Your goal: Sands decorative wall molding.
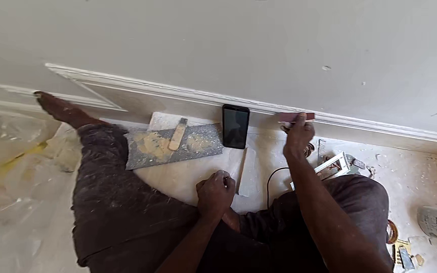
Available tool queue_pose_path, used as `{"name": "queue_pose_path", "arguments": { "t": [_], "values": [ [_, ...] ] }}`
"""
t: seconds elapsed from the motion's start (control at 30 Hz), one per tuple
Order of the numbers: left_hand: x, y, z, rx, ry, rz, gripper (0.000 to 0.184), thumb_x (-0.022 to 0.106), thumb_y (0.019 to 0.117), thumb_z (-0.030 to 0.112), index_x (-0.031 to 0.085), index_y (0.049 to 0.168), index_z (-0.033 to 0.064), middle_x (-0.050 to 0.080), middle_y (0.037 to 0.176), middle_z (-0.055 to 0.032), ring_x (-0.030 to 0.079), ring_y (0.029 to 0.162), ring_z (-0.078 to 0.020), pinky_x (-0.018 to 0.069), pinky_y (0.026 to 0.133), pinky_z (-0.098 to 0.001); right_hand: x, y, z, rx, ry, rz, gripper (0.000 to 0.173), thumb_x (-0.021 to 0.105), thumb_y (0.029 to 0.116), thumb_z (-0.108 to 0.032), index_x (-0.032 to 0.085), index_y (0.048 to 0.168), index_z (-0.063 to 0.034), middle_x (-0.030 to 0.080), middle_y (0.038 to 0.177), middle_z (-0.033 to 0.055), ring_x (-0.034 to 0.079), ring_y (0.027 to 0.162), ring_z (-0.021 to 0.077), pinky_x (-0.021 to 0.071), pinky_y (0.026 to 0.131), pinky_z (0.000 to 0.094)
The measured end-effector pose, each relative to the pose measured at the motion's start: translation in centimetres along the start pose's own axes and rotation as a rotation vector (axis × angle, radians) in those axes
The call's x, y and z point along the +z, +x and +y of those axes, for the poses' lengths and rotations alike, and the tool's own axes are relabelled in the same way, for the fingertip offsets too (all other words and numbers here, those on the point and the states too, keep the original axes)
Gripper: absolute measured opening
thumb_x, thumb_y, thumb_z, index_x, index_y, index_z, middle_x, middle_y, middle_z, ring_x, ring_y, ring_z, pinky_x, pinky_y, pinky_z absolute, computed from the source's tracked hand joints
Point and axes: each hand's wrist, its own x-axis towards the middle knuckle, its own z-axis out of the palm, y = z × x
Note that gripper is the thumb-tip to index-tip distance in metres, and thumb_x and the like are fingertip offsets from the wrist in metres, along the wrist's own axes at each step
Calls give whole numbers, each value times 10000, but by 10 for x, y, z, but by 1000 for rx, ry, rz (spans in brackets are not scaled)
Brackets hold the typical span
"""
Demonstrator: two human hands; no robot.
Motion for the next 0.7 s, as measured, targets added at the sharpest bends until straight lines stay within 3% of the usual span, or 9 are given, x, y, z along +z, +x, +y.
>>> {"name": "queue_pose_path", "arguments": {
  "t": [0.07,0.13,0.2,0.27,0.33,0.37,0.47,0.6,0.7],
  "values": [
    [-3,-1,-1,4,-1,16,150,627,975,195,718,989,76,706,833,-99,682,784,-299,491,853,-609,24,-17,2,62,99,-8,362,433,1124,-297,560,963,1,640,688,86,688,584,181,632,599,357],
    [-5,-6,-2,5,-4,37,142,632,967,185,718,981,72,702,822,-97,677,770,-295,492,848,-604,17,-14,2,56,89,-23,387,413,1127,-312,568,984,12,650,718,80,694,621,172,634,635,364],
    [-6,-6,-3,-6,2,38,152,624,968,190,724,993,79,707,833,-97,679,782,-288,489,862,-593,-14,10,4,-4,15,-2,420,400,1121,-335,598,1058,30,667,810,81,696,706,174,628,697,391],
    [-6,-3,2,-28,1,-17,161,617,989,205,723,1004,85,716,861,-98,687,822,-282,484,892,-583,-57,46,-2,-36,-14,130,424,385,1122,-348,574,1155,30,649,892,92,680,762,176,612,731,396],
    [-6,1,7,-40,15,-80,170,602,999,232,717,1015,108,723,890,-70,693,861,-256,485,932,-566,-84,72,-14,-33,33,250,385,366,1131,-352,514,1209,-6,606,899,80,662,749,160,606,719,357],
    [-5,3,8,-42,20,-97,177,592,1003,240,715,1015,114,724,896,-61,693,867,-245,484,940,-555,-86,77,-18,-34,63,287,341,379,1131,-342,505,1181,-29,591,853,69,655,704,155,605,681,343],
    [-4,4,10,-46,33,-105,186,575,1010,248,714,1008,124,725,895,-50,692,864,-233,476,950,-542,-62,59,-17,-39,98,252,302,376,1135,-330,490,1098,-52,574,750,36,630,617,122,587,610,304],
    [-6,2,10,-60,49,-98,186,571,1014,250,709,1012,125,722,892,-55,689,869,-239,471,951,-540,-9,10,5,-72,12,5,397,374,1129,-312,566,1024,20,627,760,58,673,663,160,618,674,376],
    [-8,-2,9,-60,51,-83,178,574,1013,239,706,1031,121,723,898,-55,692,866,-239,473,945,-546,19,-18,4,12,104,-90,341,440,1123,-273,563,991,17,664,717,87,709,627,184,646,644,369]
  ]
}}
